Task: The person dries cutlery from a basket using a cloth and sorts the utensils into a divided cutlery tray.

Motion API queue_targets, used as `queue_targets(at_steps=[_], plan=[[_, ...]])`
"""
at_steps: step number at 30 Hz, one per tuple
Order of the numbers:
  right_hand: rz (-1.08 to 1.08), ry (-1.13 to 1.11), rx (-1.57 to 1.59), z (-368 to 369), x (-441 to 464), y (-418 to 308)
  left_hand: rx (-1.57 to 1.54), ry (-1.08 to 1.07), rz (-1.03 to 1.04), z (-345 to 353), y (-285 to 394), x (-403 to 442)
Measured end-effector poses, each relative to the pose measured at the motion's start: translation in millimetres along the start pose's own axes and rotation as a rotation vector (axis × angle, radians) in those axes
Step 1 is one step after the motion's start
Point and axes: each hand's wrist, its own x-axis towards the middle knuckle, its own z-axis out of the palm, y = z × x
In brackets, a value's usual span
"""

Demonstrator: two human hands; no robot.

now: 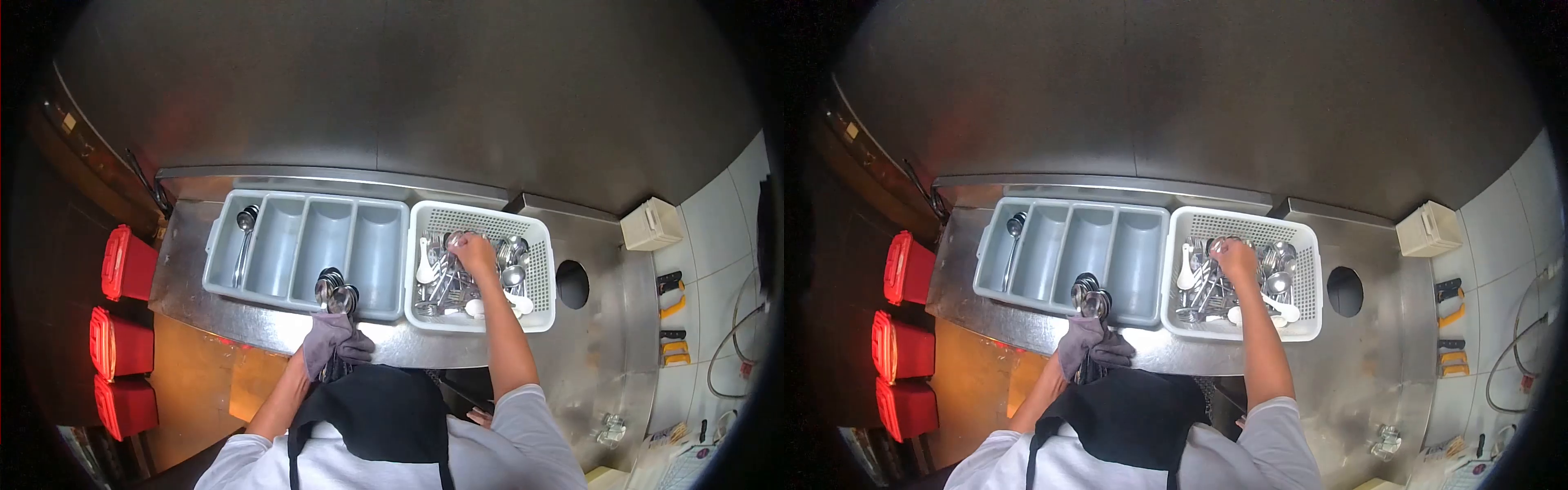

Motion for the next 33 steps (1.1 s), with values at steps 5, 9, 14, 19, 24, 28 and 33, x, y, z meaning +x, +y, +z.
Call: queue_targets(at_steps=[5,9,14,19,24,28,33], plan=[[-0.076,0.045,0.133,5,-8,7,-0.035,0.002,0.019,-5,-2,-9],[-0.082,-0.030,0.481,17,0,-2,-0.048,0.003,0.021,-7,-5,-12],[-0.176,0.229,-0.036,8,-9,-28,-0.049,0.016,0.033,-10,-8,-18],[0.032,-0.041,-0.089,7,-35,-16,-0.071,0.026,0.054,-14,-9,-24],[-0.119,0.015,0.022,49,-55,-30,-0.064,0.033,0.060,-14,-9,-25],[-0.080,0.432,-0.149,35,-55,-27,-0.054,0.034,0.057,-11,-7,-25],[0.139,0.072,-0.042,43,-44,-4,-0.057,0.030,0.066,-11,-7,-24]])
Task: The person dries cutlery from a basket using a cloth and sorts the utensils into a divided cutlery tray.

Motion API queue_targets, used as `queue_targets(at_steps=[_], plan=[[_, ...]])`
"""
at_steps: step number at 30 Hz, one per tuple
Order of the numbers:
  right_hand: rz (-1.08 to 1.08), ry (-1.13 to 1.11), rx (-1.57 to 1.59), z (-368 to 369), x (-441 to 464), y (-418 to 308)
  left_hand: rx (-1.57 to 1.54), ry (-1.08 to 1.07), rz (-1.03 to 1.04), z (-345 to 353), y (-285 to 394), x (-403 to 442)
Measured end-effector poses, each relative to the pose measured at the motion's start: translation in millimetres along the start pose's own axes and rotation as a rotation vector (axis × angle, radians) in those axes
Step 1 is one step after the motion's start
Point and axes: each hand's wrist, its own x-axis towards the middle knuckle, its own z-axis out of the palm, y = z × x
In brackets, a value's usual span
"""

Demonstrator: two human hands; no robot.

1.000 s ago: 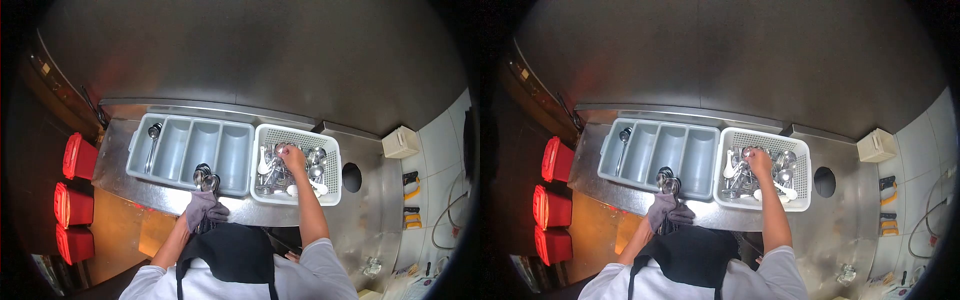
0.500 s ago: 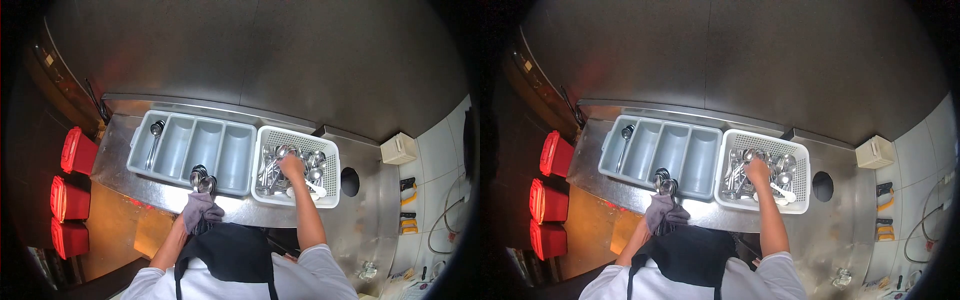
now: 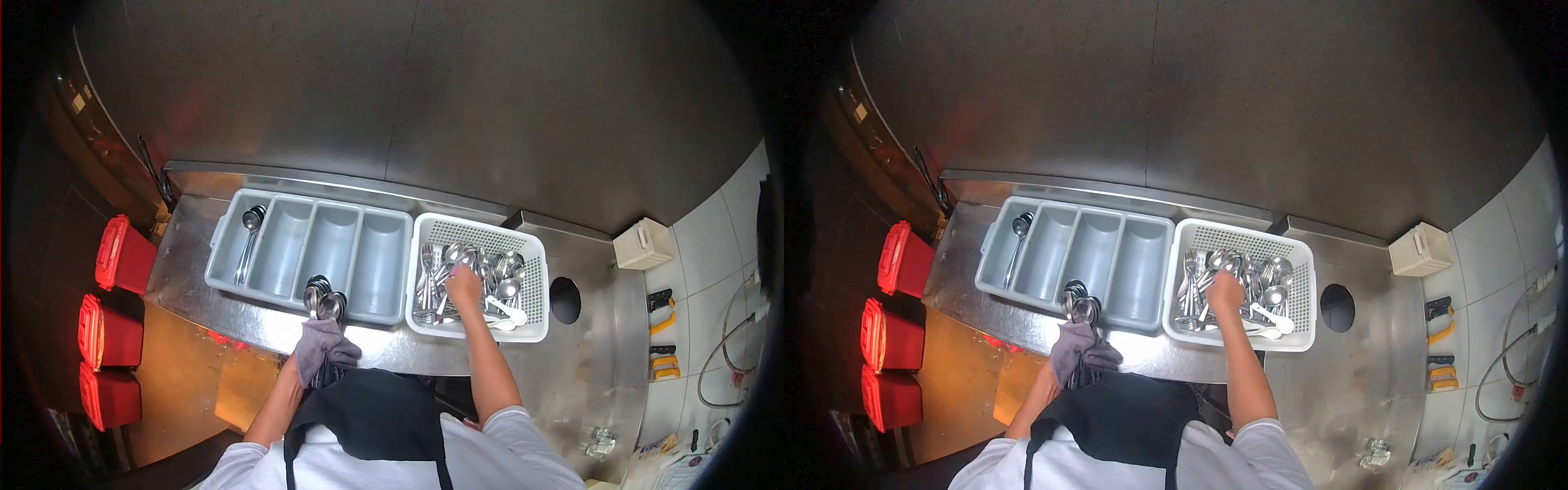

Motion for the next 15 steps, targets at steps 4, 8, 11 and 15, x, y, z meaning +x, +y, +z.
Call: queue_targets(at_steps=[4,8,11,15], plan=[[-0.299,-0.087,0.271,5,-14,-21,-0.007,-0.003,0.010,-2,1,1],[-0.345,0.162,0.263,-7,-11,-30,-0.006,0.002,0.012,0,1,0],[-0.121,0.306,0.003,-22,17,-18,-0.013,0.002,0.009,-1,0,0],[-0.010,0.234,-0.151,-22,43,-4,-0.011,0.000,-0.007,2,0,2]])
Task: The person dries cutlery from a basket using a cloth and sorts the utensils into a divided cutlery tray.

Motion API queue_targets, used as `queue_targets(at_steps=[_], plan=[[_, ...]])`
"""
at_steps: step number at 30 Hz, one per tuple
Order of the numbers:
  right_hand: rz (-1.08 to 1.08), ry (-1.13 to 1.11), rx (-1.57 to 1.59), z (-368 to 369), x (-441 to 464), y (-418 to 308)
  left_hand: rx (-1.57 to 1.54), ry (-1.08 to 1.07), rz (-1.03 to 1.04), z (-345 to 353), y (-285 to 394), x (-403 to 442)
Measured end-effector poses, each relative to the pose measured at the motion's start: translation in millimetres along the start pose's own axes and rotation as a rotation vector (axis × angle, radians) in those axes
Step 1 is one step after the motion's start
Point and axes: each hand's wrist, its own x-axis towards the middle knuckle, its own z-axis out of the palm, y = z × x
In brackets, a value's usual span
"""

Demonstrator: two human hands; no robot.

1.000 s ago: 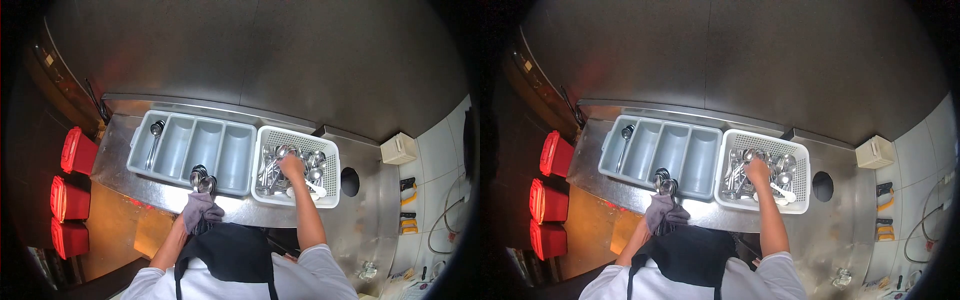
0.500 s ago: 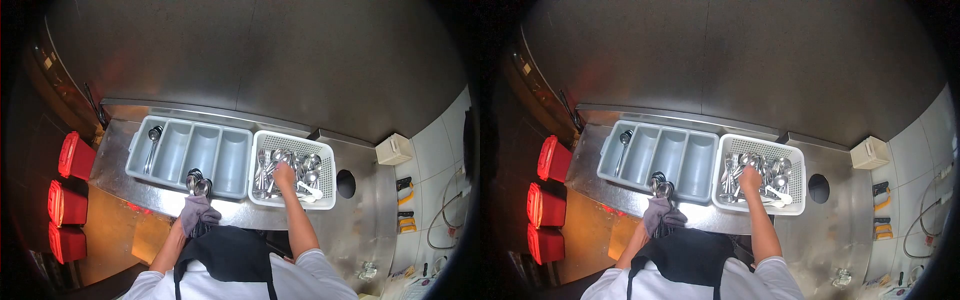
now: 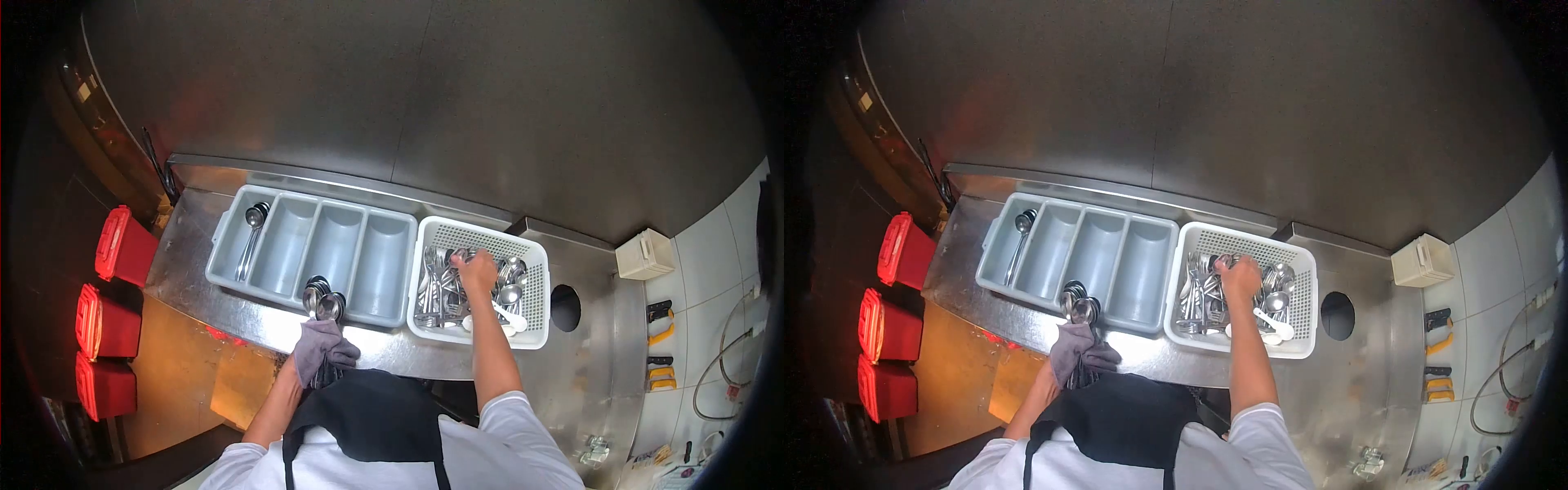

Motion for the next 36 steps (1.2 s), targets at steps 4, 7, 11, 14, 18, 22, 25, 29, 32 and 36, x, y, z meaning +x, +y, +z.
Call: queue_targets(at_steps=[4,7,11,14,18,22,25,29,32,36], plan=[[-0.041,-0.092,0.022,16,8,14,0.004,0.003,-0.004,1,1,-1],[0.004,-0.210,0.110,13,20,35,0.004,0.001,-0.010,1,1,0],[0.087,-0.252,0.275,7,25,53,-0.002,0.003,-0.016,0,2,0],[0.082,-0.254,0.558,-4,15,51,0.003,0.004,-0.025,0,3,1],[0.032,-0.171,0.900,-17,4,46,0.002,0.006,-0.036,1,2,1],[0.034,-0.210,0.929,-48,2,42,0.025,0.031,-0.027,8,3,2],[0.007,-0.181,0.818,-56,-9,41,-0.202,-0.177,-0.162,4,3,10],[-0.082,-0.034,0.714,-85,-29,27,-0.078,-0.131,-0.138,-6,4,18],[-0.257,0.196,0.588,-106,-35,18,-0.077,-0.075,-0.049,4,1,18],[-0.365,0.147,0.522,-140,-37,1,0.048,-0.076,0.056,9,1,20]])
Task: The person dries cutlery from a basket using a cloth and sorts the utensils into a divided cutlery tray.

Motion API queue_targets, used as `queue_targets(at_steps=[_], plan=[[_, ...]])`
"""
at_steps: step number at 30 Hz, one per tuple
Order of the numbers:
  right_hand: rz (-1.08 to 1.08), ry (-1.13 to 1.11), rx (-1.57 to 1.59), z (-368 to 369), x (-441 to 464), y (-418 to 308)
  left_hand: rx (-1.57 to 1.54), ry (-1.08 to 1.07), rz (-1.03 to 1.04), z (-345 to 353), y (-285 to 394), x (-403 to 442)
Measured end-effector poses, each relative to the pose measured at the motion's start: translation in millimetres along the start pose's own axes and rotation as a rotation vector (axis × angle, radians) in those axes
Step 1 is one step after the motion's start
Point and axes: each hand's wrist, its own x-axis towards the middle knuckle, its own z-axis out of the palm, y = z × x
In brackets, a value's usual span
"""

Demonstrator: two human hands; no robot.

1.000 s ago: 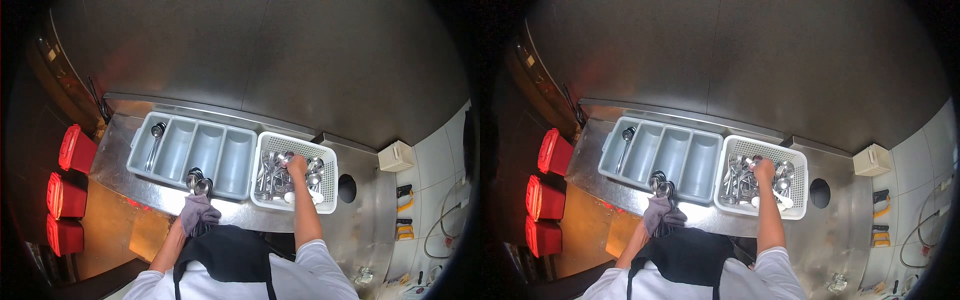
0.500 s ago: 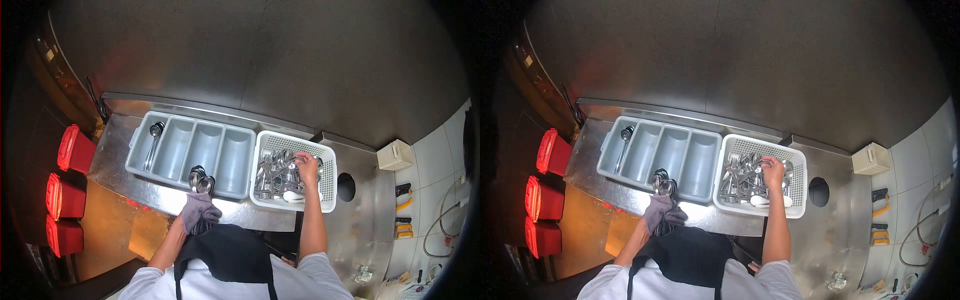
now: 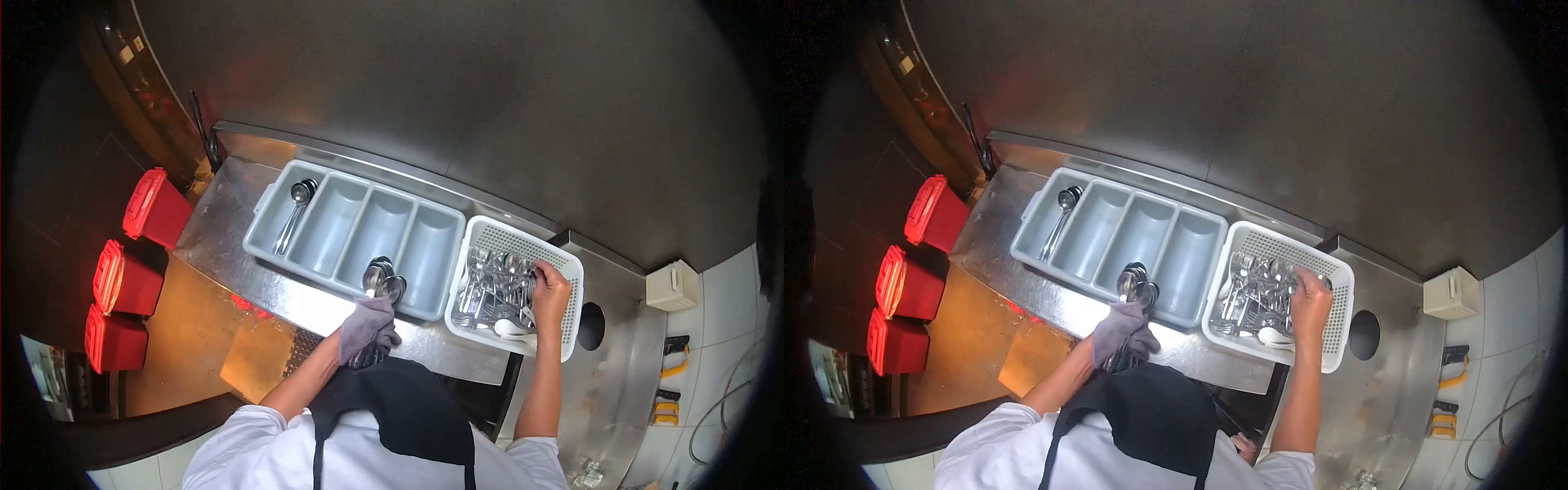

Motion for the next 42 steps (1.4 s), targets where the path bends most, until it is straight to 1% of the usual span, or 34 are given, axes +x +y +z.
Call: queue_targets(at_steps=[2,3,6,9,10,12,14,15,16,18,20,21,24,25,27,28,29,30,31,32,33,35,37,38,39,41,42], plan=[[0.018,-0.054,-0.033,-1,-1,6,-0.092,0.054,0.002,9,-2,2],[0.011,-0.014,-0.058,-2,-2,5,-0.093,0.059,-0.033,9,-1,5],[0.195,0.080,0.166,-20,-2,-3,-0.111,0.096,-0.138,-5,-3,13],[0.245,0.050,0.425,-36,2,-22,-0.111,0.088,-0.152,-19,-3,18],[0.260,0.046,0.510,-44,6,-32,-0.044,0.111,-0.100,-11,-3,15],[0.319,-0.097,0.570,-50,7,-63,0.088,0.152,0.002,5,-6,8],[0.353,-0.262,0.643,-44,4,-92,-0.007,0.075,-0.061,-9,-5,17],[0.315,-0.316,0.730,-33,1,-104,-0.057,0.036,-0.092,-14,-6,20],[0.276,-0.369,0.818,-20,-2,-116,0.061,0.049,-0.038,-7,-7,17],[0.327,-0.597,0.786,0,-1,-143,0.297,0.076,0.073,12,-7,8],[0.276,-0.707,0.812,41,-4,-148,0.279,0.026,-0.060,13,8,5],[0.285,-0.750,0.827,58,-7,-151,0.269,0.000,-0.126,12,14,4],[0.277,-0.857,0.862,85,-8,-165,0.124,-0.100,-0.130,-10,5,11],[0.259,-0.877,0.869,88,-9,-169,0.096,-0.104,-0.090,-12,2,7],[0.239,-0.928,0.868,91,-10,-180,0.118,-0.146,-0.055,-11,2,4],[0.102,-0.898,0.787,94,-11,-183,0.130,-0.164,-0.038,-7,3,-1],[-0.033,-0.862,0.709,98,-13,-187,0.061,-0.094,-0.086,-2,5,-6],[-0.166,-0.822,0.631,101,-14,-191,0.037,-0.091,0.006,-1,2,-7],[-0.329,-0.771,0.482,95,-13,-200,0.013,-0.087,0.098,-1,0,-7],[-0.328,-0.756,0.490,97,-15,-202,-0.007,-0.086,0.190,-1,-1,-8],[-0.327,-0.738,0.499,99,-19,-204,-0.144,-0.178,0.089,-22,-3,-1],[-0.280,-0.689,0.525,104,-28,-207,-0.168,-0.171,0.071,-27,-2,-8],[-0.322,-0.590,0.550,106,-38,-212,-0.080,-0.127,0.130,-15,3,-21],[-0.343,-0.539,0.562,106,-41,-214,0.020,-0.087,0.196,-7,5,-29],[-0.272,-0.564,0.641,106,-44,-218,0.121,-0.047,0.261,6,7,-39],[-0.127,-0.608,0.794,105,-49,-230,0.047,-0.021,0.277,27,8,-51],[-0.207,-0.600,0.800,109,-52,-234,0.011,-0.010,0.287,33,9,-55]])
